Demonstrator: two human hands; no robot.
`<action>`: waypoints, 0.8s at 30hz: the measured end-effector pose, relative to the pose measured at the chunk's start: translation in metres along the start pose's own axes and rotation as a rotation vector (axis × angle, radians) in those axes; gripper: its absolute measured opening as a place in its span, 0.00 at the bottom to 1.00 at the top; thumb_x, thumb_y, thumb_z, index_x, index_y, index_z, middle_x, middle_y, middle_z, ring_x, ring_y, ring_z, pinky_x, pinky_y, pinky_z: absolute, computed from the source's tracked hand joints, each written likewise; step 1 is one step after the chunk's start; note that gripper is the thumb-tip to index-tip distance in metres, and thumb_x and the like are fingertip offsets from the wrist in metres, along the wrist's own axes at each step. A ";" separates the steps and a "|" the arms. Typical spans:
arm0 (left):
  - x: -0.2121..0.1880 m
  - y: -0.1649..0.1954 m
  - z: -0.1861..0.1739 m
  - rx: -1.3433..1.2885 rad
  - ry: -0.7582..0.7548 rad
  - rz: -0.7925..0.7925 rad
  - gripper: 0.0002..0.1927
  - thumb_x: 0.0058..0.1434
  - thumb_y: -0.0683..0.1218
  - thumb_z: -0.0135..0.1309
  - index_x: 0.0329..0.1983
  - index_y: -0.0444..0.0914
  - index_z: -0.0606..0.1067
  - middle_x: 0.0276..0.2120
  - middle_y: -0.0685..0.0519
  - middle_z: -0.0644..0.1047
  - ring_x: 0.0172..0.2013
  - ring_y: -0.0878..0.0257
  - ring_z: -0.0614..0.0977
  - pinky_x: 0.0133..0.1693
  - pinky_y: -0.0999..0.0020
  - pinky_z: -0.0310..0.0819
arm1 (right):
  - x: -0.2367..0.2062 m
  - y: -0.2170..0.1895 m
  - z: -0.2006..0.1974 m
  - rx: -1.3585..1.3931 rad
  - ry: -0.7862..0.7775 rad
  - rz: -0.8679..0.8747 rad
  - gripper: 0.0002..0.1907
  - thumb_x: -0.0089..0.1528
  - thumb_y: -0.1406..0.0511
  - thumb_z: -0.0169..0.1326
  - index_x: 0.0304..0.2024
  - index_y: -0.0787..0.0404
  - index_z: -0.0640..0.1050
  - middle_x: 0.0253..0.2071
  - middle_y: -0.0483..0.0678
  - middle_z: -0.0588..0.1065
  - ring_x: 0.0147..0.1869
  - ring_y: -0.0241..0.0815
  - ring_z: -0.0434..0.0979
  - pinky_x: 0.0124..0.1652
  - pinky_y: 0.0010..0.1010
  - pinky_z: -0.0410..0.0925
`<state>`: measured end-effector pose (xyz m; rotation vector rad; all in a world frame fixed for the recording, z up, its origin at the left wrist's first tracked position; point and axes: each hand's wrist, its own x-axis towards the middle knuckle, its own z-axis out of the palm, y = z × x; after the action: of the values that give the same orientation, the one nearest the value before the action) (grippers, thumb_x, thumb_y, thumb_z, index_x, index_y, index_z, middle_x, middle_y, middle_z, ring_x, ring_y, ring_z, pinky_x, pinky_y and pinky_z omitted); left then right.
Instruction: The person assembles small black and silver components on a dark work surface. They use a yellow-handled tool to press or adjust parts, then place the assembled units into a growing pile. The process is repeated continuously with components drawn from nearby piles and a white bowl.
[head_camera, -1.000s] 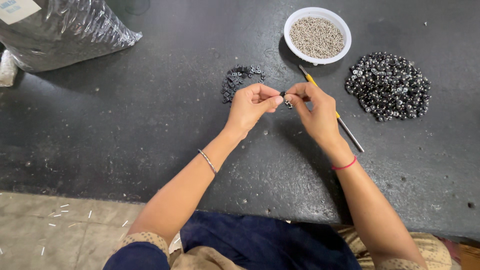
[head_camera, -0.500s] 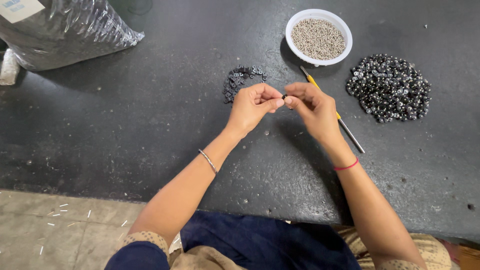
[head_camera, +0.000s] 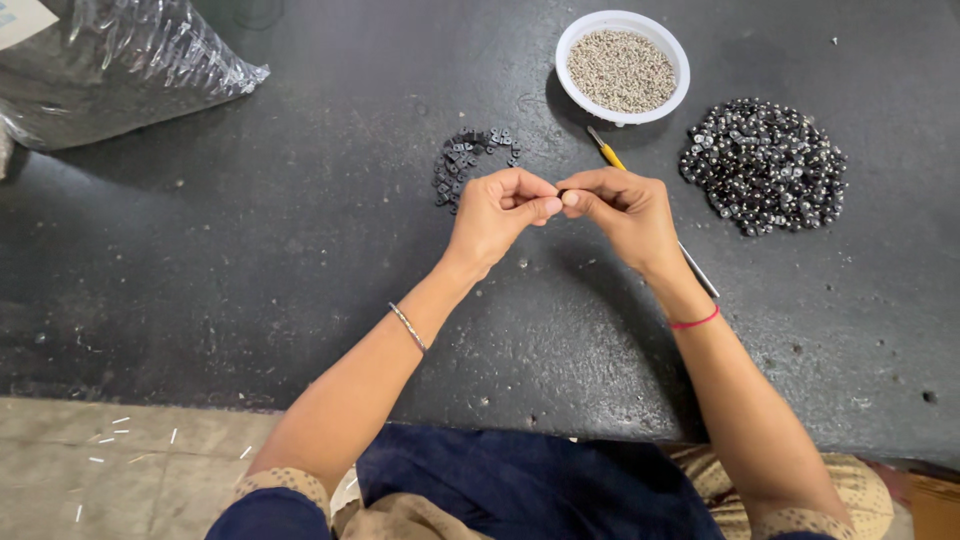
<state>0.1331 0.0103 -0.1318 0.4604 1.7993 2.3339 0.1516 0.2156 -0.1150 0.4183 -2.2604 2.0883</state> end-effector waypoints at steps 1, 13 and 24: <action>0.001 -0.001 0.002 -0.001 0.004 0.001 0.06 0.61 0.37 0.64 0.40 0.32 0.80 0.34 0.53 0.83 0.34 0.71 0.81 0.39 0.76 0.78 | 0.000 0.000 -0.002 -0.005 0.001 -0.003 0.08 0.66 0.70 0.60 0.47 0.67 0.82 0.40 0.46 0.82 0.42 0.31 0.80 0.44 0.24 0.74; 0.007 -0.001 0.025 0.002 0.030 -0.012 0.05 0.61 0.37 0.63 0.40 0.32 0.79 0.34 0.53 0.83 0.34 0.71 0.81 0.38 0.75 0.78 | -0.001 -0.005 -0.021 -0.014 -0.011 0.036 0.09 0.67 0.68 0.59 0.48 0.67 0.81 0.41 0.45 0.82 0.44 0.31 0.80 0.46 0.24 0.74; -0.010 0.027 0.018 0.301 0.088 0.136 0.05 0.60 0.39 0.64 0.37 0.33 0.81 0.33 0.53 0.84 0.35 0.70 0.85 0.38 0.76 0.79 | 0.005 0.008 0.001 0.128 0.052 0.028 0.04 0.64 0.71 0.62 0.39 0.64 0.79 0.37 0.44 0.80 0.40 0.30 0.77 0.43 0.22 0.71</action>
<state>0.1501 0.0164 -0.1031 0.5430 2.2419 2.2035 0.1451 0.2140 -0.1219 0.3347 -2.1238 2.2380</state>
